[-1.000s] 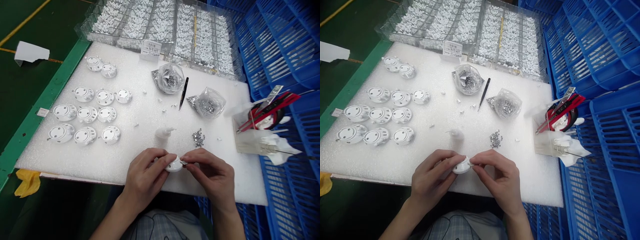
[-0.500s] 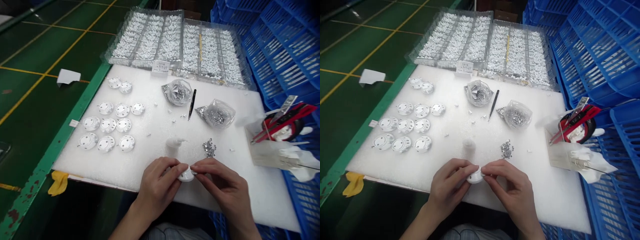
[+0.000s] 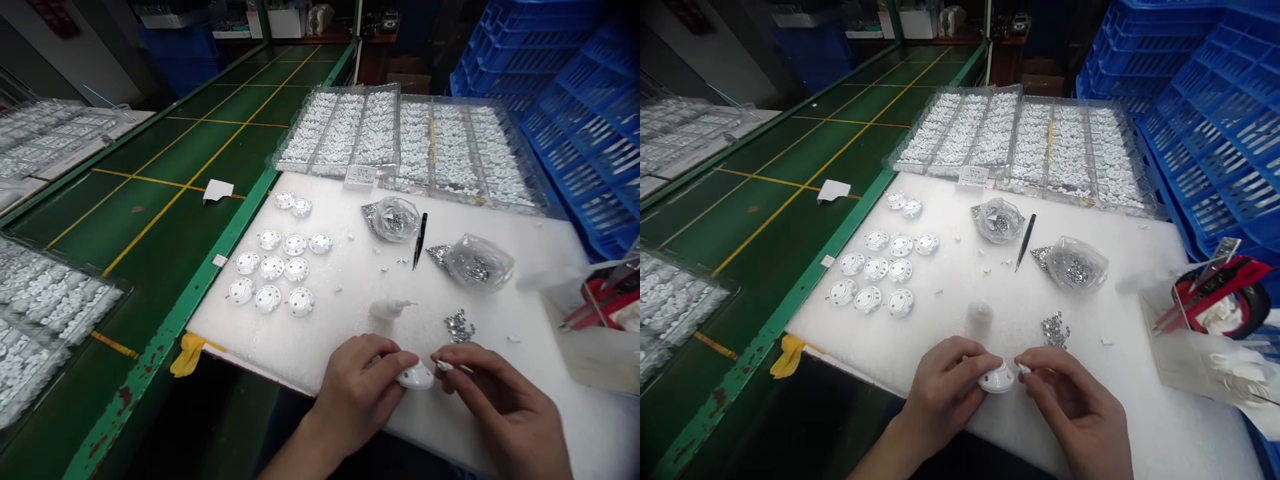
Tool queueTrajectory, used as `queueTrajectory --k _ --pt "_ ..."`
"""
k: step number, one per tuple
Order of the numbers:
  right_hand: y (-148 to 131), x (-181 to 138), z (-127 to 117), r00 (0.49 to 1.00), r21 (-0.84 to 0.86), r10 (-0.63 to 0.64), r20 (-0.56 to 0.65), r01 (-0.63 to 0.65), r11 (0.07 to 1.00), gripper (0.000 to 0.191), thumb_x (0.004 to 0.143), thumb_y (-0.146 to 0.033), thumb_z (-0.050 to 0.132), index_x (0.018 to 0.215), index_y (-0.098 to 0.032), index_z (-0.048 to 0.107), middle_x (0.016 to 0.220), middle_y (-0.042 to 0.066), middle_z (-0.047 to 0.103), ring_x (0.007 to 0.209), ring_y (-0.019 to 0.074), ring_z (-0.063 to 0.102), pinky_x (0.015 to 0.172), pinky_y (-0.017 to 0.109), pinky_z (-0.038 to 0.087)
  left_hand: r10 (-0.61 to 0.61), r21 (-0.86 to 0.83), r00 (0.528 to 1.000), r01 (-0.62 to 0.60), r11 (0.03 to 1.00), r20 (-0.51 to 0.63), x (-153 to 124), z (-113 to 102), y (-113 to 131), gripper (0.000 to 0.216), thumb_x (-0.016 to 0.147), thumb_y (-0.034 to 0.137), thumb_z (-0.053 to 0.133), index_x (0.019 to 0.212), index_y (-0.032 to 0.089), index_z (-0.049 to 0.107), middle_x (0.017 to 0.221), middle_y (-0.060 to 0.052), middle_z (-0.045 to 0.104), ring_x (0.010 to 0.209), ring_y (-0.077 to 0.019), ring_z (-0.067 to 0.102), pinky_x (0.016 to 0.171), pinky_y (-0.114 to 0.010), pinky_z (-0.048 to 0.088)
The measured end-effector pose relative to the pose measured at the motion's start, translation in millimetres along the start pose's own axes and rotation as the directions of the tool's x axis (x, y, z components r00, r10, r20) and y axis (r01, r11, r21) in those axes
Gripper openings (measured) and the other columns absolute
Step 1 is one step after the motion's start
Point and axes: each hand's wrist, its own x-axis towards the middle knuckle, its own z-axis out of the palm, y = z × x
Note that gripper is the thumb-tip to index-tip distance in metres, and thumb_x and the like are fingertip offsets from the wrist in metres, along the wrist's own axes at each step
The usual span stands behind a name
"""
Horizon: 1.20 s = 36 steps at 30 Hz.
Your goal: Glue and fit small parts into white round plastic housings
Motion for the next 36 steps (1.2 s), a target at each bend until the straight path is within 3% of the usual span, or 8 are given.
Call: queueTrajectory --k 6,14,23,36 --pt "1.8 1.9 -0.9 0.998 0.023 0.055 0.026 -0.055 0.998 0.009 0.086 -0.033 0.082 0.09 -0.025 0.082 0.083 0.005 0.077 0.066 0.0167 0.072 0.06 0.021 0.063 -0.004 -0.037 1.0 0.004 0.999 -0.004 1.1 -0.5 -0.9 0.022 0.095 0.007 0.061 0.11 0.018 0.073 0.091 -0.007 0.076 0.077 -0.0181 0.073 0.065 -0.028 0.061" --pt "-9.5 8.0 3.0 0.988 -0.015 -0.015 0.152 0.018 1.0 0.007 0.09 -0.03 0.079 0.09 -0.027 0.084 0.081 0.005 0.075 0.076 0.0182 0.07 0.069 0.028 0.062 0.03 -0.033 0.998 -0.029 0.999 0.048 7.5 -4.6 -2.6 0.022 0.099 0.008 0.058 0.113 0.018 0.072 0.095 -0.007 0.075 0.081 -0.0178 0.073 0.068 -0.027 0.062" --pt "-9.8 5.6 -0.4 0.979 -0.037 -0.033 0.201 0.042 0.998 0.017 0.093 -0.026 0.076 0.106 -0.031 0.085 0.088 0.006 0.077 0.08 0.0169 0.073 0.068 0.025 0.062 0.004 -0.018 0.999 -0.004 1.0 0.047 6.9 -4.6 -2.7 0.025 0.098 0.004 0.057 0.113 0.018 0.072 0.093 -0.006 0.075 0.08 -0.0169 0.072 0.068 -0.026 0.06" --pt "-7.3 5.6 -0.6 0.978 -0.072 -0.075 0.197 0.09 0.993 0.009 0.091 -0.03 0.079 0.098 -0.032 0.084 0.085 0.002 0.077 0.078 0.015 0.076 0.068 0.016 0.062 0.018 -0.005 1.0 -0.018 1.0 -0.004 4.1 -2.7 0.9 0.021 0.097 0.007 0.059 0.109 0.016 0.073 0.089 -0.007 0.074 0.072 -0.0169 0.069 0.059 -0.025 0.057"
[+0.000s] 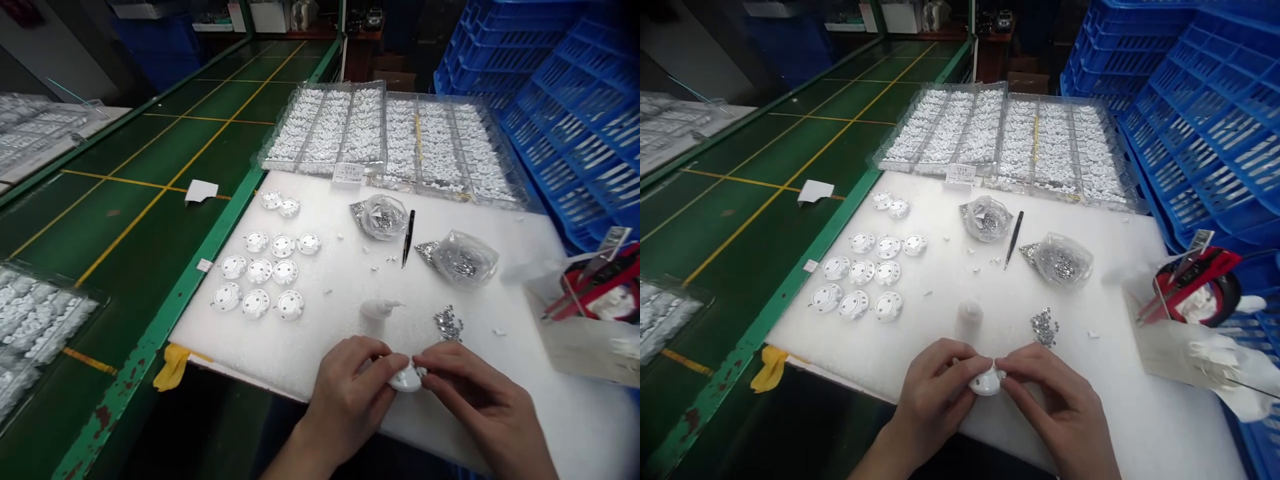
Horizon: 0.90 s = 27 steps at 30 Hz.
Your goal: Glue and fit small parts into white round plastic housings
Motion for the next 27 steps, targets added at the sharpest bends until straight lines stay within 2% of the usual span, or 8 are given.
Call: queueTrajectory --k 4,11,18,22,27 --pt "-1.3 0.0 0.8 1.0 -0.01 0.029 -0.009 -0.029 1.0 0.005 0.09 -0.034 0.08 0.092 -0.03 0.082 0.084 0.0 0.077 0.077 0.014 0.076 0.069 0.013 0.061 0.002 0.013 1.0 -0.002 1.0 0.008 -3.0 1.5 -1.3 0.02 0.095 0.006 0.063 0.109 0.016 0.073 0.089 -0.006 0.075 0.073 -0.0167 0.069 0.06 -0.025 0.056" --pt "-0.9 -0.6 -2.1 0.999 -0.056 -0.01 0.048 0.013 0.998 0.017 0.094 -0.033 0.076 0.108 -0.036 0.083 0.089 0.0 0.076 0.081 0.0121 0.076 0.072 0.012 0.061 -0.005 -0.005 1.0 0.005 1.0 -0.006 -1.6 1.8 0.0 0.02 0.094 0.004 0.064 0.108 0.015 0.073 0.089 -0.007 0.075 0.073 -0.0169 0.068 0.06 -0.025 0.055" --pt "-0.6 2.3 -2.5 0.995 -0.06 -0.063 0.082 0.068 0.996 0.023 0.097 -0.028 0.072 0.115 -0.039 0.082 0.09 -0.001 0.076 0.082 0.01 0.075 0.073 0.011 0.059 -0.019 -0.024 1.0 0.019 1.0 0.005 -0.1 0.3 -0.1 0.02 0.098 0.008 0.061 0.111 0.017 0.072 0.091 -0.007 0.075 0.075 -0.0172 0.07 0.061 -0.025 0.057" --pt "-3.1 3.9 -0.4 0.998 -0.023 -0.034 0.044 0.035 0.999 0.022 0.097 -0.029 0.072 0.113 -0.04 0.082 0.089 -0.003 0.074 0.081 0.0079 0.073 0.073 0.01 0.058 -0.027 -0.047 1.0 0.027 0.999 -0.006 -1.0 0.0 -1.9 0.016 0.1 0.009 0.062 0.111 0.016 0.071 0.093 -0.008 0.076 0.08 -0.0182 0.072 0.069 -0.027 0.06" --pt "-2.6 3.0 -0.5 0.999 0.022 0.009 0.046 -0.01 1.0 0.02 0.097 -0.031 0.073 0.112 -0.04 0.082 0.089 -0.002 0.073 0.081 0.0078 0.071 0.072 0.012 0.057 -0.012 -0.075 1.0 0.013 0.997 0.016 0.7 -1.6 -3.1 0.018 0.098 0.005 0.061 0.109 0.017 0.068 0.093 -0.006 0.076 0.08 -0.0172 0.071 0.071 -0.027 0.059"
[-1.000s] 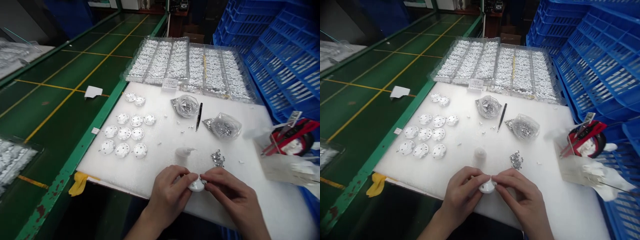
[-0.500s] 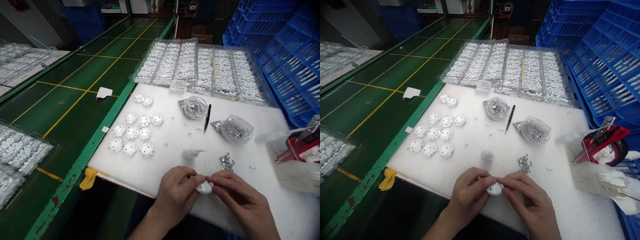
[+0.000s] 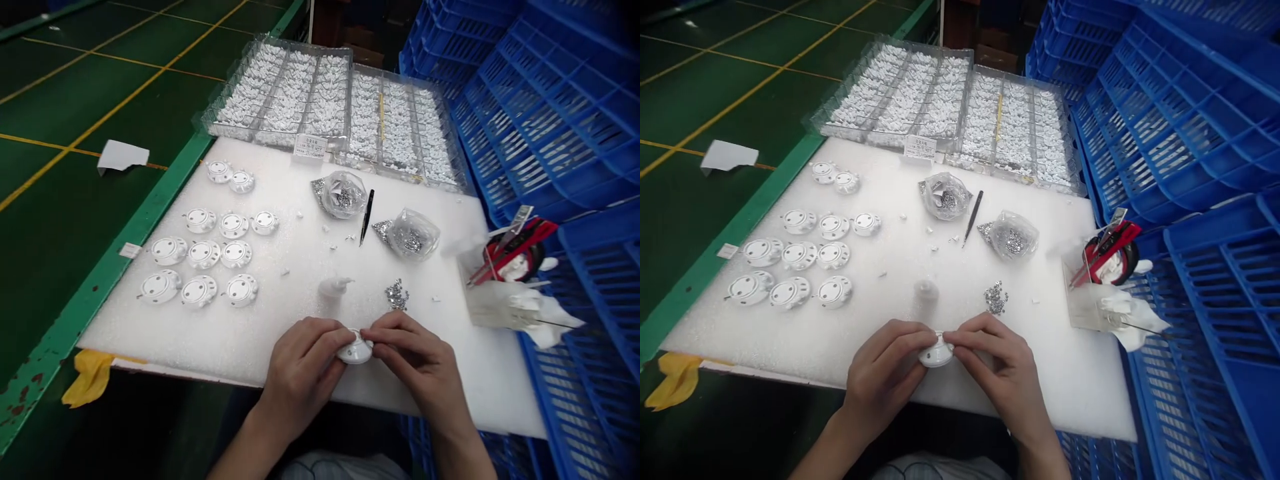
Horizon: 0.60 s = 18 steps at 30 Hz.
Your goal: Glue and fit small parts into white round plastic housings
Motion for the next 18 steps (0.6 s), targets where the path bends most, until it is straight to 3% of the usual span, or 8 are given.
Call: queueTrajectory --k 13,18 --pt "0.6 -2.5 1.1 0.995 0.17 0.099 0.02 -0.101 0.98 0.019 0.095 -0.029 0.077 0.112 -0.037 0.078 0.089 -0.003 0.071 0.079 0.0081 0.066 0.074 0.015 0.056 0.02 -0.038 0.999 -0.018 0.999 0.03 1.1 -0.7 0.2 0.018 0.098 0.004 0.061 0.109 0.017 0.066 0.095 -0.007 0.077 0.083 -0.0176 0.072 0.072 -0.027 0.06" --pt "1.2 -3.8 2.9 0.997 0.193 0.082 -0.007 -0.079 0.978 0.012 0.094 -0.027 0.078 0.105 -0.032 0.077 0.089 -0.002 0.071 0.075 0.0098 0.065 0.07 0.019 0.056 0.01 -0.076 0.999 -0.006 0.997 0.047 1.6 -2.2 0.9 0.02 0.097 0.002 0.061 0.11 0.017 0.066 0.097 -0.007 0.076 0.085 -0.0175 0.071 0.074 -0.026 0.06"
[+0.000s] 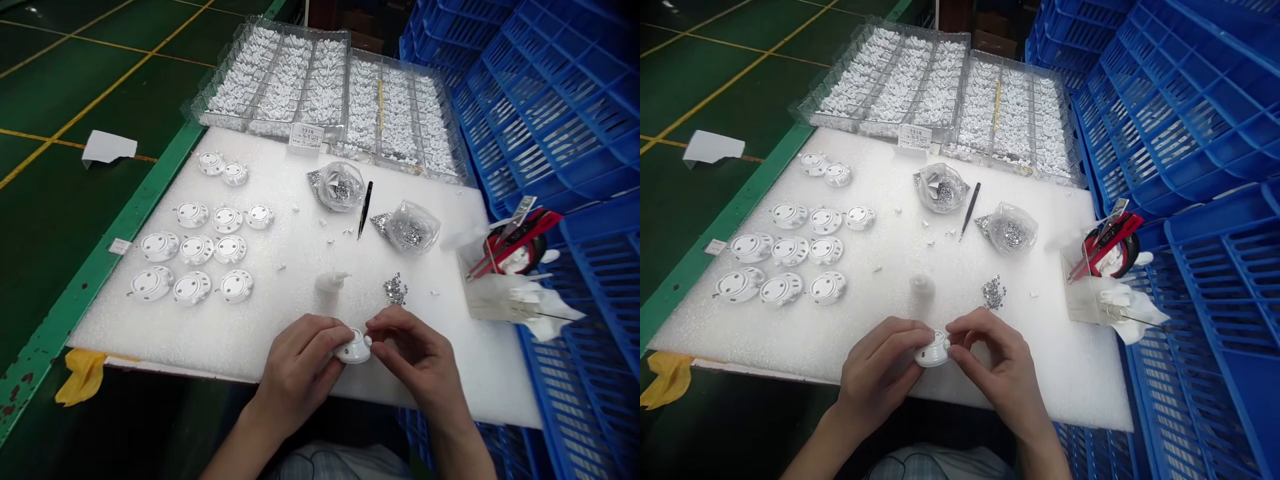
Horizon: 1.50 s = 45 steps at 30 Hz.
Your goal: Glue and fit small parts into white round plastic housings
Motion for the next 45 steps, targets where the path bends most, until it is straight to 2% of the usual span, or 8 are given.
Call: queueTrajectory --k 4,8,11,19,29,33,39,45 --pt "1.0 -1.2 1.9 0.999 -0.04 -0.053 -0.013 0.052 0.998 0.006 0.094 -0.024 0.076 0.099 -0.027 0.078 0.086 0.002 0.072 0.078 0.0145 0.067 0.069 0.025 0.058 -0.053 -0.029 0.999 0.053 0.998 0.008 0.6 -1.7 0.8 0.023 0.094 0.001 0.062 0.109 0.018 0.066 0.092 -0.005 0.074 0.083 -0.0163 0.071 0.072 -0.024 0.059" --pt "0.2 -2.1 4.6 0.983 -0.118 -0.181 -0.015 0.178 0.977 0.019 0.091 -0.018 0.079 0.108 -0.027 0.079 0.087 0.003 0.073 0.078 0.0167 0.068 0.067 0.028 0.059 -0.128 -0.037 0.992 0.128 0.991 -0.001 0.7 -2.5 2.9 0.026 0.091 0.001 0.063 0.109 0.02 0.065 0.089 -0.003 0.072 0.077 -0.0155 0.07 0.068 -0.023 0.058" --pt "-1.1 -1.8 6.3 0.978 -0.144 -0.209 -0.022 0.204 0.968 0.025 0.089 -0.015 0.08 0.11 -0.027 0.078 0.087 0.002 0.073 0.076 0.0159 0.068 0.066 0.028 0.059 -0.158 -0.063 0.987 0.157 0.986 -0.006 1.3 -3.3 4.6 0.027 0.089 0.001 0.065 0.107 0.02 0.065 0.087 -0.001 0.071 0.075 -0.0143 0.068 0.068 -0.022 0.057" --pt "-2.0 -1.0 5.6 0.974 -0.109 -0.227 -0.019 0.224 0.968 0.021 0.088 -0.015 0.081 0.105 -0.027 0.079 0.087 0.002 0.075 0.076 0.0147 0.07 0.065 0.026 0.06 -0.105 -0.099 0.991 0.113 0.989 0.077 2.8 -6.0 3.9 0.039 0.093 0.0 0.063 0.126 0.02 0.071 0.087 0.0 0.066 0.075 -0.0124 0.065 0.065 -0.019 0.054" --pt "-3.1 -4.0 10.3 0.946 -0.192 -0.314 -0.076 0.295 0.936 0.031 0.087 -0.008 0.079 0.11 -0.028 0.082 0.086 0.003 0.078 0.075 0.0164 0.073 0.063 0.027 0.062 -0.12 -0.122 0.988 0.131 0.984 0.093 3.3 -7.7 5.8 0.039 0.092 0.001 0.061 0.124 0.021 0.071 0.085 -0.001 0.066 0.072 -0.0132 0.064 0.062 -0.021 0.054" --pt "-5.3 -3.8 11.7 0.922 -0.216 -0.378 -0.081 0.354 0.91 0.041 0.085 -0.003 0.078 0.116 -0.03 0.08 0.085 0.002 0.077 0.073 0.0155 0.072 0.062 0.026 0.061 -0.123 -0.116 0.988 0.133 0.984 0.09 4.3 -7.5 6.4 0.039 0.09 0.0 0.06 0.121 0.021 0.07 0.085 -0.001 0.066 0.072 -0.0139 0.065 0.062 -0.021 0.054" --pt "-6.6 -5.3 11.4 0.886 -0.282 -0.453 -0.098 0.412 0.866 0.044 0.083 -0.001 0.077 0.115 -0.031 0.08 0.083 0.001 0.078 0.069 0.0168 0.072 0.059 0.029 0.06 -0.131 -0.159 0.983 0.151 0.976 0.126 3.1 -7.1 8.3 0.04 0.088 -0.001 0.062 0.121 0.021 0.07 0.087 -0.001 0.066 0.074 -0.014 0.065 0.064 -0.021 0.054" --pt "-1.1 -11.1 10.1 0.862 -0.328 -0.498 -0.095 0.445 0.833 0.044 0.085 -0.001 0.074 0.118 -0.029 0.077 0.085 0.002 0.078 0.073 0.0178 0.074 0.061 0.031 0.061 -0.215 -0.238 0.972 0.233 0.943 0.098 7.7 -2.5 20.5 0.032 0.088 0.003 0.071 0.114 0.02 0.071 0.086 0.001 0.065 0.073 -0.0108 0.064 0.069 -0.017 0.055"
